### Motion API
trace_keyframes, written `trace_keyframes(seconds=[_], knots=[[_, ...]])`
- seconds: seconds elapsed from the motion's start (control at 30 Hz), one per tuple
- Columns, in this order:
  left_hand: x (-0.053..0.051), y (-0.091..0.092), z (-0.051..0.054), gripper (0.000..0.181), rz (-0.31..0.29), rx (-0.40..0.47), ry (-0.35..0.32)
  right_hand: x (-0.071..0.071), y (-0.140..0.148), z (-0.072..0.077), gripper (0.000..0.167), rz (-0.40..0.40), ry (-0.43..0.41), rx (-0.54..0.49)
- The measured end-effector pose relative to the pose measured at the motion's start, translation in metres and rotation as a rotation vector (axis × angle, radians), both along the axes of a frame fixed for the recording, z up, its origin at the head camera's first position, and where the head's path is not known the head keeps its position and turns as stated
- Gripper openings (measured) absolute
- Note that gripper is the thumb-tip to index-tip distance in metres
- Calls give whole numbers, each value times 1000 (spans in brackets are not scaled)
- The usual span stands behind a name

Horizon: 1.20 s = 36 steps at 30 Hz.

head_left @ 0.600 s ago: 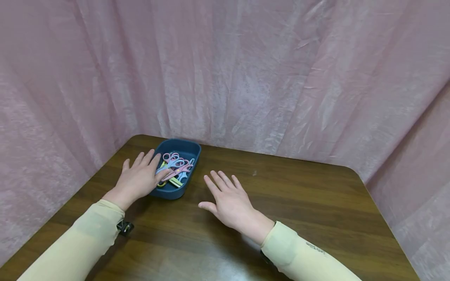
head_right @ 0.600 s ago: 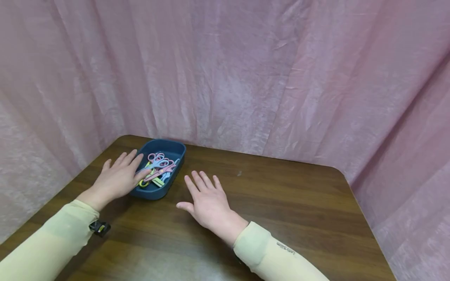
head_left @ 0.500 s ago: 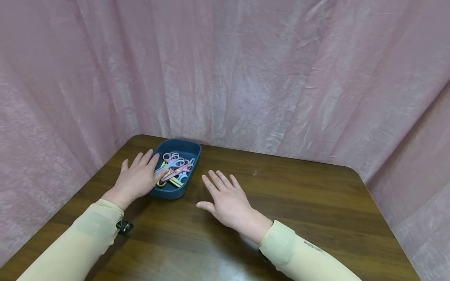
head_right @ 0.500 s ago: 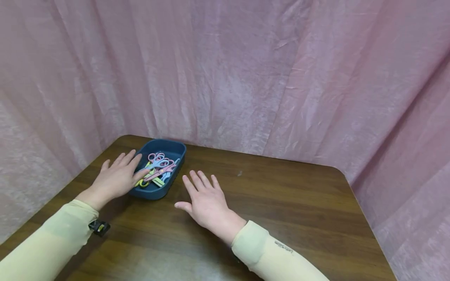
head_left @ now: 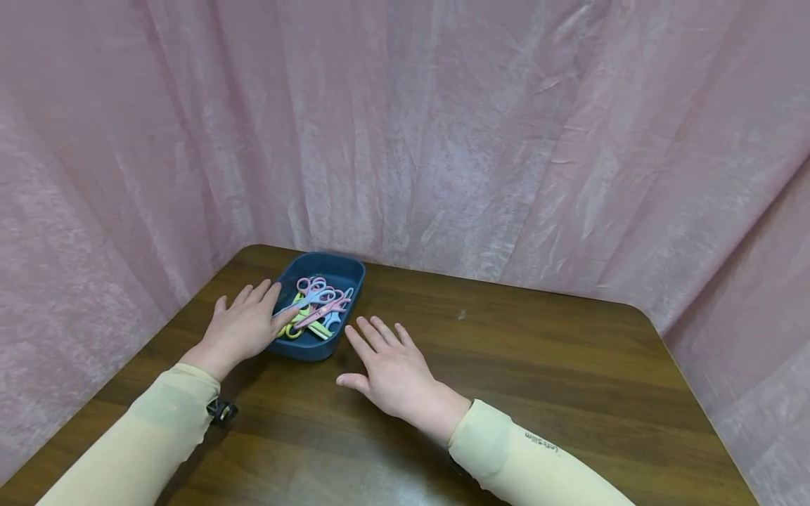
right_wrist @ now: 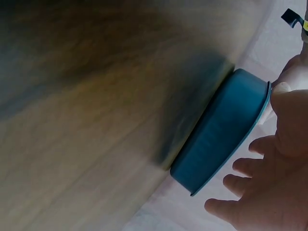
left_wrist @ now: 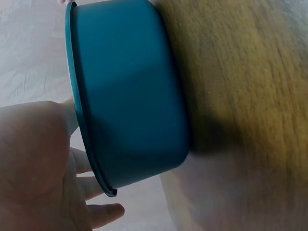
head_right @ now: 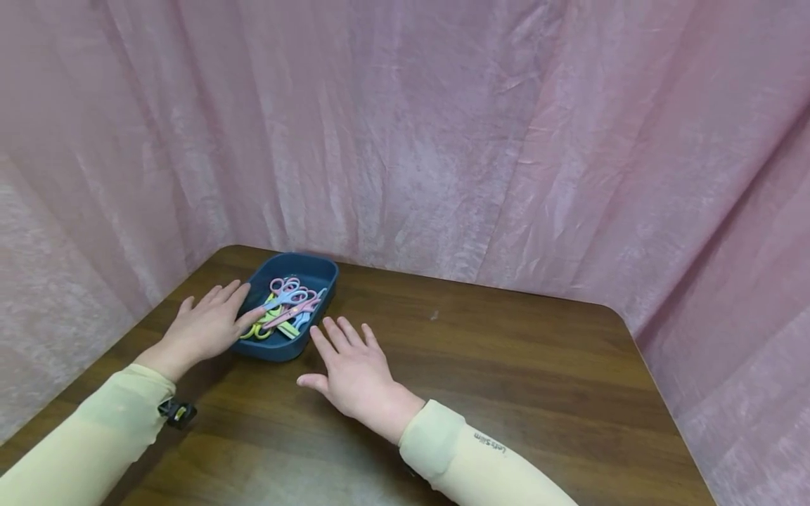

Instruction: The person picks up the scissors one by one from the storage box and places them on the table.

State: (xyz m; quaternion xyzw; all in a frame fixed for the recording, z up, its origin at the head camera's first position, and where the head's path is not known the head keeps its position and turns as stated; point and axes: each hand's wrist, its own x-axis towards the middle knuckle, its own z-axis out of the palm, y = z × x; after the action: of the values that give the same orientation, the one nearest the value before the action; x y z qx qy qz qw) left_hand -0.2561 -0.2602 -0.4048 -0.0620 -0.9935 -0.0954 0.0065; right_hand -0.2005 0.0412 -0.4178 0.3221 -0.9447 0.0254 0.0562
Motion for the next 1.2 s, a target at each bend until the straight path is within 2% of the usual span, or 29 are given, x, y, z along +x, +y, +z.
trace_keyframes(seconds=[0.2, 0.53, 0.77, 1.2], knots=[[3, -3, -2, 90, 15, 14, 4, 2, -11, -2, 83, 30, 12, 0], [4, -4, -7, 87, -5, 24, 41, 1, -19, -7, 84, 81, 17, 10], [5, -1, -7, 87, -9, 18, 52, 2, -17, -4, 80, 76, 16, 4], [11, 15, -4, 78, -21, -2, 111, 5, -3, 3, 82, 85, -45, 5]])
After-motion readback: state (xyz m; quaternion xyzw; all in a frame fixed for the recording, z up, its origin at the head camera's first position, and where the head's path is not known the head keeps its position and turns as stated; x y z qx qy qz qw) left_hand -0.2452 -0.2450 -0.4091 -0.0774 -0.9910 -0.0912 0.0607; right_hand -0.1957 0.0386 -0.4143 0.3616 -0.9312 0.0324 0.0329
